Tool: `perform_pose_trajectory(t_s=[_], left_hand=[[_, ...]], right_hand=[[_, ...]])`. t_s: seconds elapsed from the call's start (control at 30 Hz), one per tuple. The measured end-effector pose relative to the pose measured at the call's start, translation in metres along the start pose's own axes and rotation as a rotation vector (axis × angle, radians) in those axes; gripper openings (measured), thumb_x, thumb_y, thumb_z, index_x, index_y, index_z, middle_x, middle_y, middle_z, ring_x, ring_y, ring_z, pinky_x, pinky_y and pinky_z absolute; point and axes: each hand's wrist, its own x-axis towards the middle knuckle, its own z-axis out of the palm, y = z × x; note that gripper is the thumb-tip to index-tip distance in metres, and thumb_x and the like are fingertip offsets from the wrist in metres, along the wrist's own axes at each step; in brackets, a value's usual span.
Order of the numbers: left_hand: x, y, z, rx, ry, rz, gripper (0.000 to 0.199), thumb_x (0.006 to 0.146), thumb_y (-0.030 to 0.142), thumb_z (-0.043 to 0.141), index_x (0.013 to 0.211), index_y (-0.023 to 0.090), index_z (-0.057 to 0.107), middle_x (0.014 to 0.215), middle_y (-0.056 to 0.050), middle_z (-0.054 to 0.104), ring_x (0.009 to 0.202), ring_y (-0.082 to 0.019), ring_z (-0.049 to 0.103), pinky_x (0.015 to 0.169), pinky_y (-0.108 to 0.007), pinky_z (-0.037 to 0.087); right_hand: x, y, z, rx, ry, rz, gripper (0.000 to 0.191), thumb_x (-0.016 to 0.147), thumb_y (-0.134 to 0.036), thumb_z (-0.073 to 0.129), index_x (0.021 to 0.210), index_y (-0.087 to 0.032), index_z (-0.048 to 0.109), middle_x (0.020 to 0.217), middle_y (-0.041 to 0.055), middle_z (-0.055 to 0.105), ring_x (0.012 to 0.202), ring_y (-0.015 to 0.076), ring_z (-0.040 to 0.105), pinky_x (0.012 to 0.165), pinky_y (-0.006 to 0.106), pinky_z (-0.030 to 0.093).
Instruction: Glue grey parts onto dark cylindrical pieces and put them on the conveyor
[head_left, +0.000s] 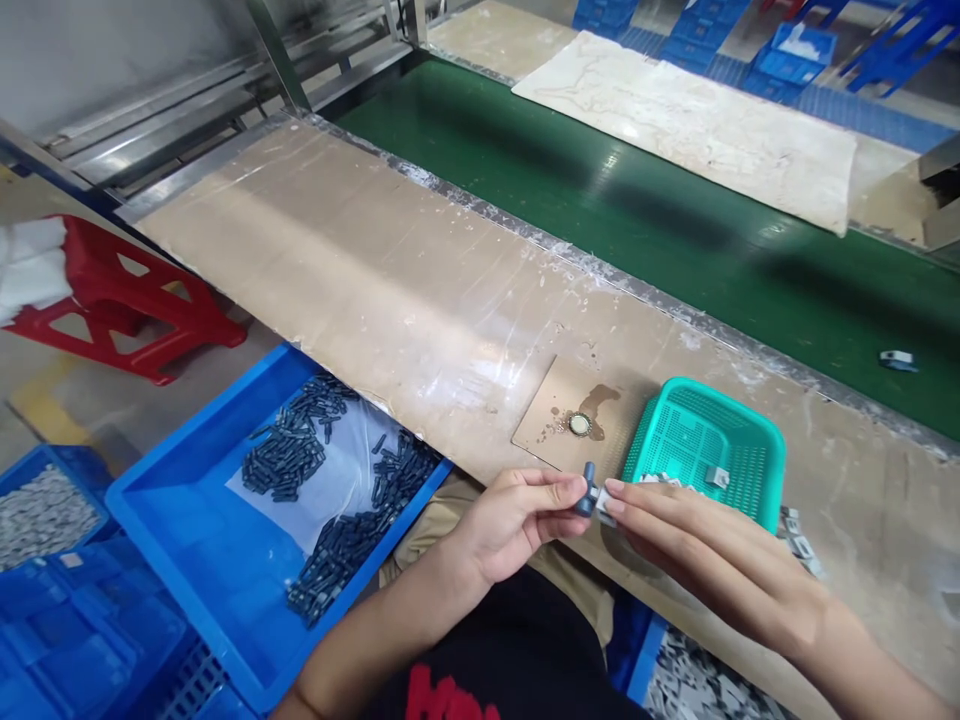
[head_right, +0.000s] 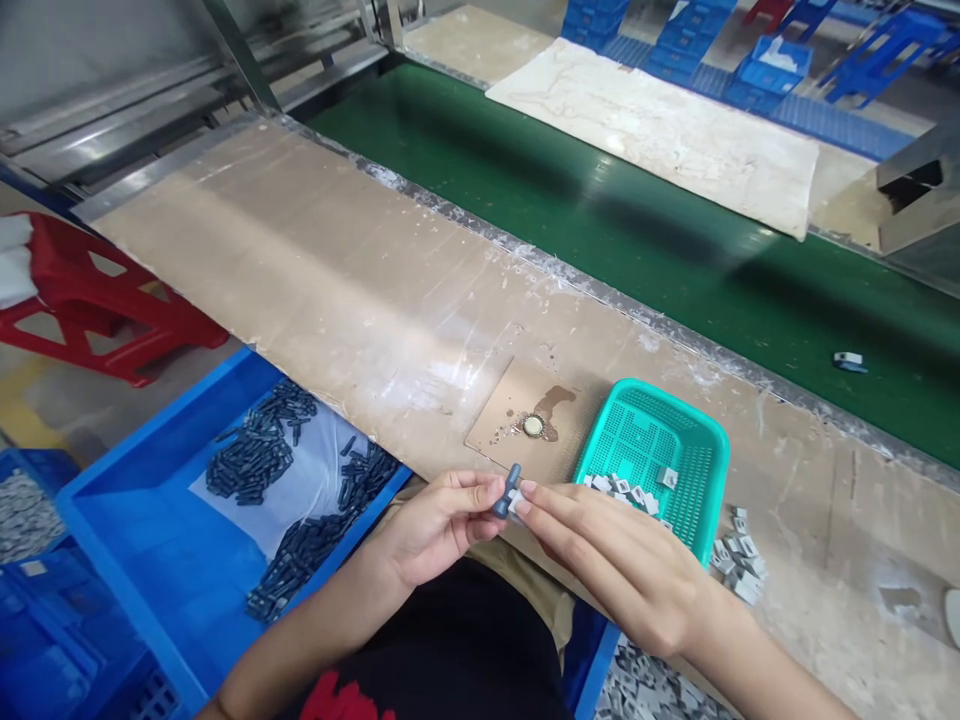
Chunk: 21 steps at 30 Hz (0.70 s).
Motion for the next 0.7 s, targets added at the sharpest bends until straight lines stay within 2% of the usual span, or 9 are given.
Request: perform_pose_trajectory(t_s=[0.1,0.17,0.3,0.43,0.5,0.6,0.67,0.7], left_hand=[[-0.004,0.006,0.001,0.068,-0.030,-0.046,0.011,0.066,0.018,0.075,0.071,0.009,0.071,0.062,-0.001,0.066,0.050,-0.004,0.061,0.051,-0.010,0.049],[-0.007,0.011,0.002,0.126,-0.046,-0.076,0.009,0.066,0.017,0.075,0.070,0.010,0.072,0.062,-0.001,0.066,0.049,-0.004,0.061,0.052,-0.011,0.050],[-0.008,0.018,0.002,0.194,-0.045,-0.099,0.010,0.064,0.017,0.077,0.066,0.009,0.072,0.064,-0.002,0.067,0.051,-0.005,0.061,0.054,-0.013,0.051],[0.008,0.015,0.000,0.172,-0.038,-0.050,0.008,0.067,0.016,0.074,0.070,0.009,0.073,0.069,-0.004,0.068,0.056,-0.006,0.062,0.059,-0.014,0.052],[0.017,0.013,-0.003,0.152,0.010,0.051,0.011,0.069,0.019,0.073,0.074,0.009,0.073,0.069,-0.004,0.068,0.057,-0.006,0.061,0.061,-0.016,0.053],[0.017,0.017,-0.019,0.147,0.205,0.356,0.024,0.067,0.029,0.075,0.082,0.010,0.072,0.070,-0.005,0.068,0.058,-0.007,0.061,0.063,-0.019,0.054],[0.006,0.025,-0.046,0.153,0.421,0.613,0.033,0.062,0.035,0.077,0.084,0.011,0.072,0.071,-0.005,0.069,0.057,-0.009,0.061,0.061,-0.021,0.054],[-0.002,0.030,-0.065,0.166,0.545,0.731,0.038,0.060,0.038,0.077,0.084,0.010,0.071,0.071,-0.005,0.069,0.056,-0.009,0.060,0.060,-0.023,0.054]], right_hand=[[0.000,-0.008,0.001,0.047,0.013,0.062,0.043,0.097,-0.021,0.028,0.134,-0.030,0.047,0.120,0.0034,0.063,0.111,0.0227,0.059,0.096,0.041,0.050],[0.001,-0.014,0.003,0.081,0.033,0.091,0.045,0.098,-0.020,0.024,0.135,-0.030,0.047,0.119,0.0033,0.064,0.112,0.0224,0.058,0.097,0.042,0.049],[-0.003,-0.013,0.006,0.118,0.038,0.066,0.042,0.098,-0.021,0.028,0.135,-0.029,0.047,0.120,0.0040,0.063,0.113,0.0221,0.057,0.098,0.042,0.047],[-0.004,0.011,0.014,0.095,-0.053,0.038,0.039,0.095,-0.022,0.036,0.131,-0.026,0.051,0.123,0.0047,0.061,0.113,0.0229,0.058,0.093,0.040,0.050],[0.003,0.034,0.016,-0.001,-0.036,0.087,0.032,0.090,-0.024,0.049,0.120,-0.027,0.061,0.114,0.0037,0.067,0.103,0.0222,0.064,0.086,0.036,0.054],[0.021,0.089,0.007,-0.229,0.209,0.347,0.019,0.083,-0.030,0.060,0.098,-0.024,0.069,0.093,0.0050,0.073,0.082,0.0212,0.069,0.075,0.033,0.055],[0.031,0.135,-0.011,-0.329,0.361,0.500,0.022,0.084,-0.033,0.056,0.095,-0.018,0.067,0.090,0.0107,0.072,0.080,0.0235,0.068,0.074,0.037,0.053],[0.034,0.159,-0.022,-0.351,0.460,0.640,0.024,0.082,-0.034,0.057,0.094,-0.016,0.066,0.087,0.0111,0.071,0.078,0.0230,0.068,0.073,0.035,0.053]])
